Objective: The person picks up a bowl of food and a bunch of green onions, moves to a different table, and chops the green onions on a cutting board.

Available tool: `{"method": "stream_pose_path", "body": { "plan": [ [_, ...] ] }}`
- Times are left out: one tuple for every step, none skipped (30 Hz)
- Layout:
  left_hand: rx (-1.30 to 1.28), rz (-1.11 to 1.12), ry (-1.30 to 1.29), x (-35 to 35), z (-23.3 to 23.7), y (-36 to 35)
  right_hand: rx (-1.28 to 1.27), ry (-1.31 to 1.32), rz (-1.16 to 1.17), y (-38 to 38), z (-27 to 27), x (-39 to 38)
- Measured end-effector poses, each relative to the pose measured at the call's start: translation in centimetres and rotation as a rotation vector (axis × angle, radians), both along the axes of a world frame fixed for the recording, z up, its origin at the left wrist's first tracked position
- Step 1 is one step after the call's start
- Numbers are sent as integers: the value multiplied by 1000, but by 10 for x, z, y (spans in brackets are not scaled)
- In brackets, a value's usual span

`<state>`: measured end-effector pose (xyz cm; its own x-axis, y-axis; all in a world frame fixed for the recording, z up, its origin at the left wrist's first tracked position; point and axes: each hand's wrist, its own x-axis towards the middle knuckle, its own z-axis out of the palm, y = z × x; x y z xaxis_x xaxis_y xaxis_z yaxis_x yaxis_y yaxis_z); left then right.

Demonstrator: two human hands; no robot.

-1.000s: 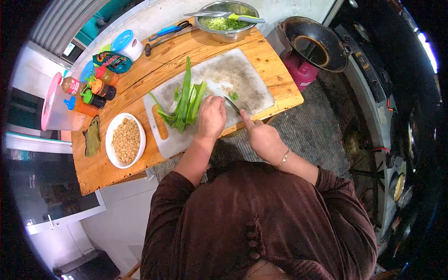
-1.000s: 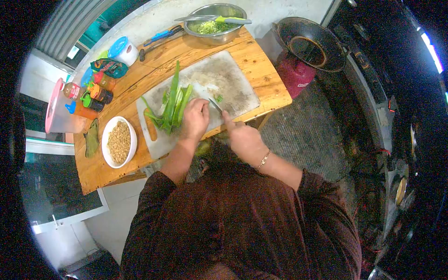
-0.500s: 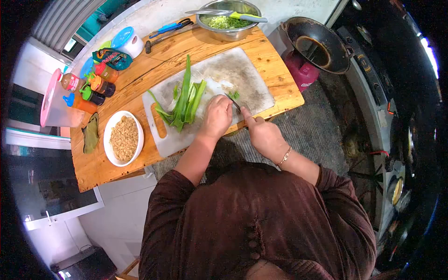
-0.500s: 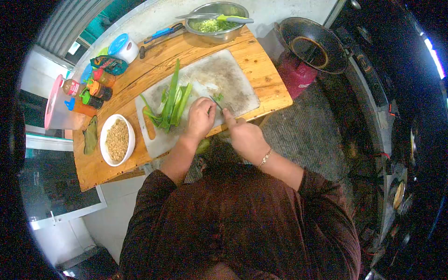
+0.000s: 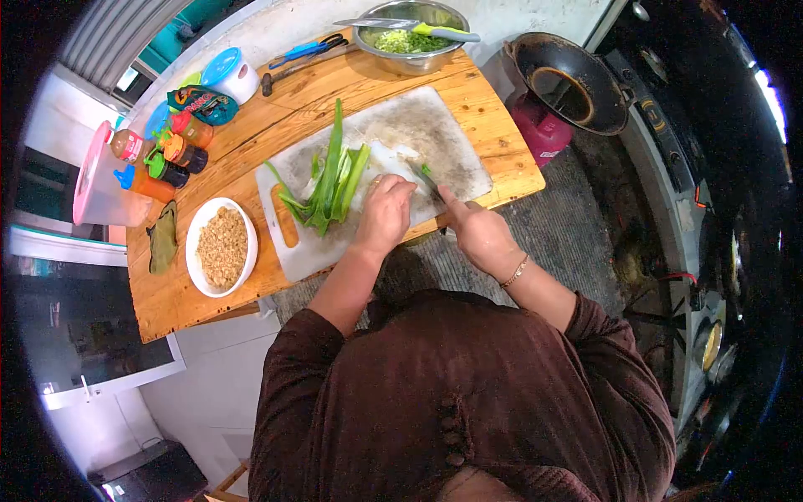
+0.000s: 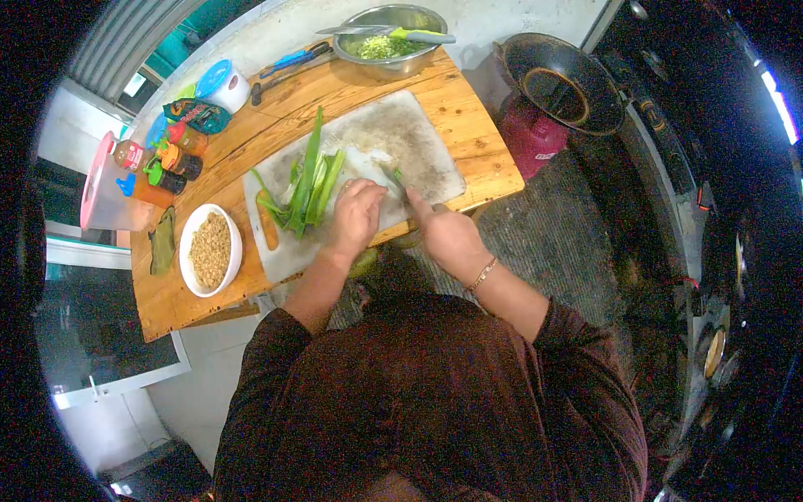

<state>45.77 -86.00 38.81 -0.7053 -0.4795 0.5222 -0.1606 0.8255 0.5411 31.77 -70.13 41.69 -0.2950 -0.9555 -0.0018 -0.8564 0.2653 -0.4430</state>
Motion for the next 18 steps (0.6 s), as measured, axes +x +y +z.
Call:
{"method": "stream_pose_path", "body": {
  "plan": [
    [11, 22, 10, -1, -1, -1, 1, -2, -18, -1, 0, 0],
    [12, 27, 22, -3, -1, -1, -5, 4, 2, 0, 2, 1],
    [13, 32, 33, -3, -2, -2, -11, 8, 22, 2, 10, 5],
    [13, 35, 44, -4, -2, -2, -16, 12, 40, 4, 15, 9],
    [8, 34, 38, -4, -3, -2, 5, 25, 36, 5, 16, 13],
    [1, 32, 33, -5, -3, -3, 25, 38, 30, 6, 16, 17],
    [-5, 29, 29, -5, -3, -3, 45, 52, 24, 5, 16, 19],
    [-1, 31, 19, -5, -4, -3, 43, 64, 20, 4, 14, 22],
    [4, 34, 9, -5, -6, -3, 41, 78, 16, 2, 12, 24],
    [8, 36, 0, -6, -7, -3, 38, 92, 12, -1, 9, 26],
    [10, 32, 7, -5, -8, -2, 25, 94, 16, -5, 7, 27],
    [12, 26, 12, -4, -9, -2, 11, 94, 18, -10, 4, 28],
    [11, 19, 19, -5, -9, -2, -6, 97, 18, -15, 2, 27],
    [12, 26, 16, -5, -8, -1, -11, 92, 18, -17, 1, 26],
    [12, 35, 13, -5, -7, 0, -18, 87, 18, -19, 0, 25],
    [11, 46, 10, -4, -6, 2, -25, 83, 22, -21, 0, 23],
    [-2, 59, -5, -3, -4, 3, -25, 55, 22, -22, 0, 21],
    [-13, 70, -20, -2, -2, 4, -24, 27, 22, -22, 0, 17]
  ]
}}
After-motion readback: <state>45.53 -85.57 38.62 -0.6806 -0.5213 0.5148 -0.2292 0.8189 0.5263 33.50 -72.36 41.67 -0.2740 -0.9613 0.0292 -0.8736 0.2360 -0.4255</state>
